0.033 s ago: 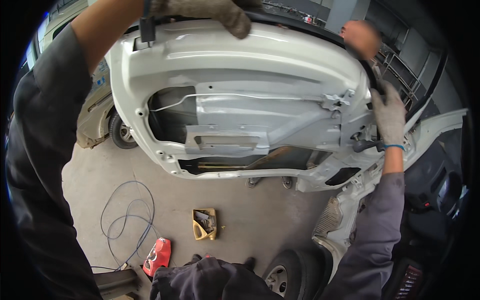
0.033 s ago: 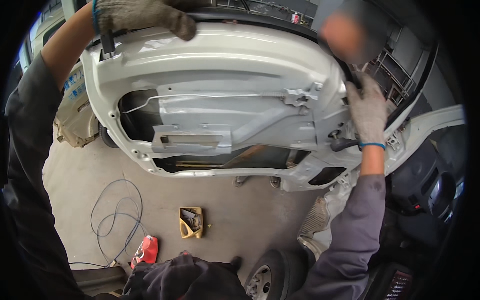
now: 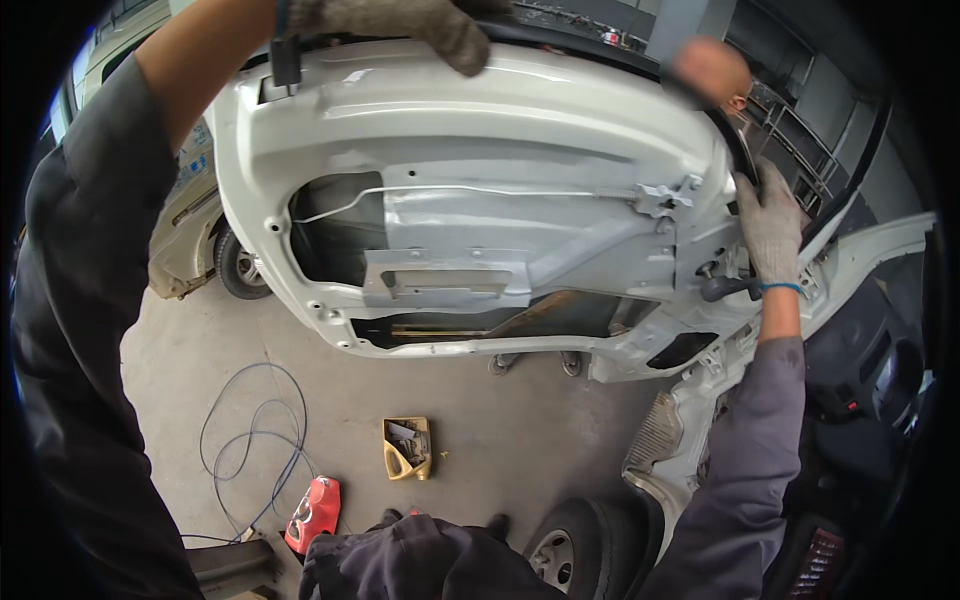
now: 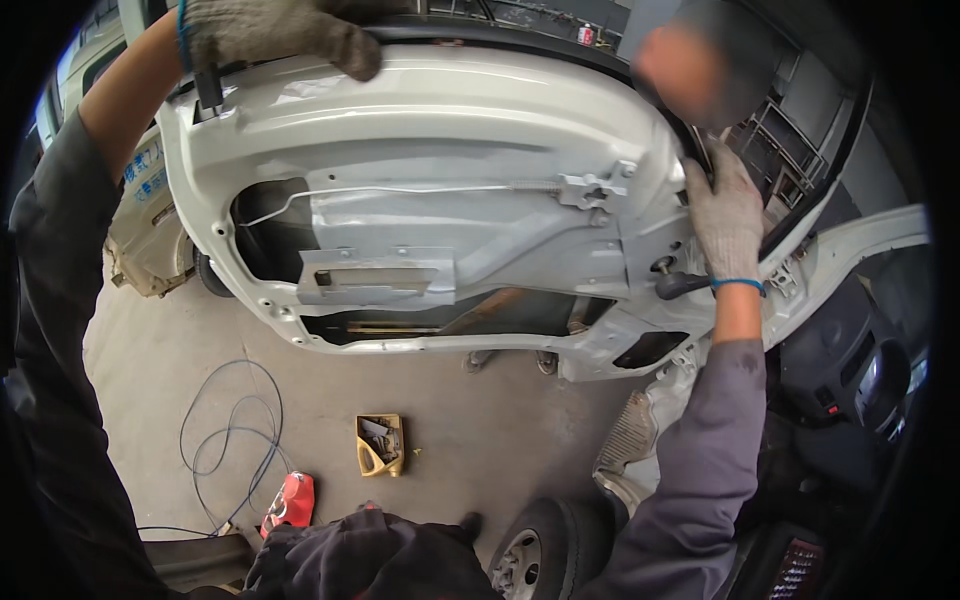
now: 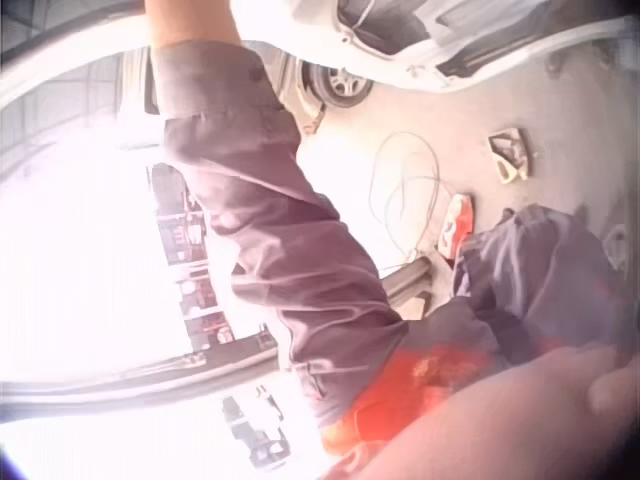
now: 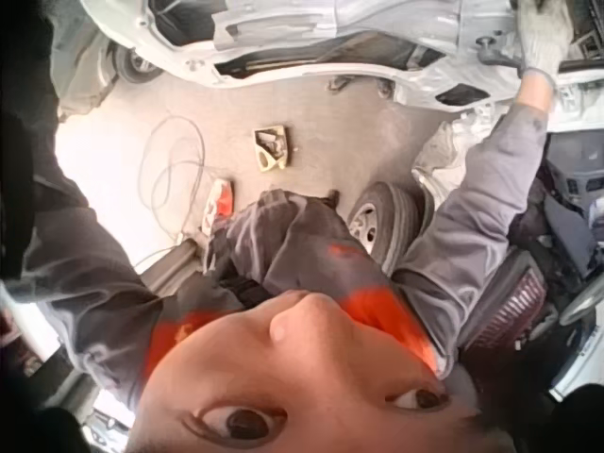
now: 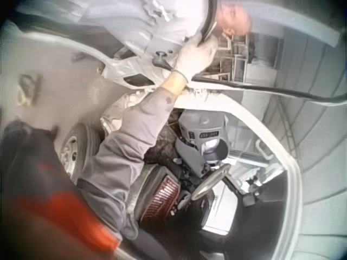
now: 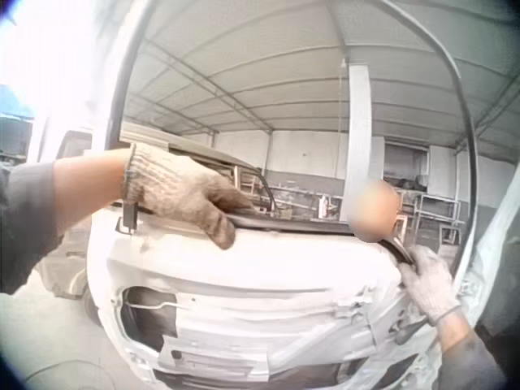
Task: The person removes a rubber weather seal from a white vehicle door, manipulates it with a small tool, and then reinstalls the seal along the door frame. The person presses the seal into place by hand along the top and side edges of the door.
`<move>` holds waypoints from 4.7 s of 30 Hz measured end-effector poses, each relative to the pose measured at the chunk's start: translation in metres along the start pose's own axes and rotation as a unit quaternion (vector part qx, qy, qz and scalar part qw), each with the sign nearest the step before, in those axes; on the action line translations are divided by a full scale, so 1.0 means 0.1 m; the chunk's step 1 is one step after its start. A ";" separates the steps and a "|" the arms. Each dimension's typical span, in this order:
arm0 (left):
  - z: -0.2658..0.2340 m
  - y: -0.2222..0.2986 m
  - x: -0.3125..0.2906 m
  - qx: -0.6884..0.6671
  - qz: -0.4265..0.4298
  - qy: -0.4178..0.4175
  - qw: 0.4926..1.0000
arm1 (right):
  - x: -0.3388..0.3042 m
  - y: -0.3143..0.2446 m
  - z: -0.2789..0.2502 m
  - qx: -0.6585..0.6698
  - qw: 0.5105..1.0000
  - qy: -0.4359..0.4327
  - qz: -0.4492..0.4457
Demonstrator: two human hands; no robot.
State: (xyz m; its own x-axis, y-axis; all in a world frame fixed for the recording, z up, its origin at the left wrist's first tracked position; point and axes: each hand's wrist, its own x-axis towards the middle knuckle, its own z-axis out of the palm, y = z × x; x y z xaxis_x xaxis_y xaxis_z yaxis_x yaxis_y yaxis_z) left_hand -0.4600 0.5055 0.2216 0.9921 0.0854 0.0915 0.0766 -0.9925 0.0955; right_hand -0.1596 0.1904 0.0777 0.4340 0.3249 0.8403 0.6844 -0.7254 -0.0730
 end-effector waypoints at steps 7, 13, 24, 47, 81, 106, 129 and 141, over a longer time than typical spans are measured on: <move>0.04 -0.04 -0.13 -0.041 -0.047 -0.001 0.998 | 0.16 -0.11 0.15 0.049 0.995 0.069 -0.053; 0.16 -0.04 -0.09 0.041 -0.031 0.049 0.998 | 0.19 -0.19 0.06 0.177 0.982 0.004 0.069; 0.25 -0.26 -0.09 0.119 0.037 0.134 0.983 | 0.04 -0.15 0.42 0.289 0.942 0.078 0.149; 0.56 -0.16 -0.16 0.300 -0.042 0.318 0.898 | -0.17 -1.26 -0.03 0.080 0.968 0.146 -0.187; 0.49 -0.01 -0.16 0.209 -0.008 0.278 0.938 | 0.13 -2.13 -0.28 -0.124 0.957 -0.053 -0.257; 0.03 -0.26 -1.03 0.151 0.134 0.359 0.911 | 0.30 -2.46 -0.18 0.143 0.981 0.026 -0.126; 1.04 -1.20 -1.00 0.373 0.056 0.610 0.697 | 0.16 -3.15 0.17 0.117 0.919 0.271 -0.263; 1.28 -1.21 -1.15 0.371 -0.039 0.563 0.738 | 0.00 -3.00 0.55 0.109 0.885 0.352 -0.283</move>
State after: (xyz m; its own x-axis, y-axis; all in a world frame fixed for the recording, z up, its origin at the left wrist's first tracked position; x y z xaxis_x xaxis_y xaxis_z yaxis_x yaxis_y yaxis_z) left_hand -0.5709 0.6048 0.0731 0.3023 -0.2503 0.9198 0.5769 -0.7201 -0.3856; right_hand -0.3329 0.4418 0.0700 -0.4356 0.0845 0.8962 0.8053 -0.4083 0.4299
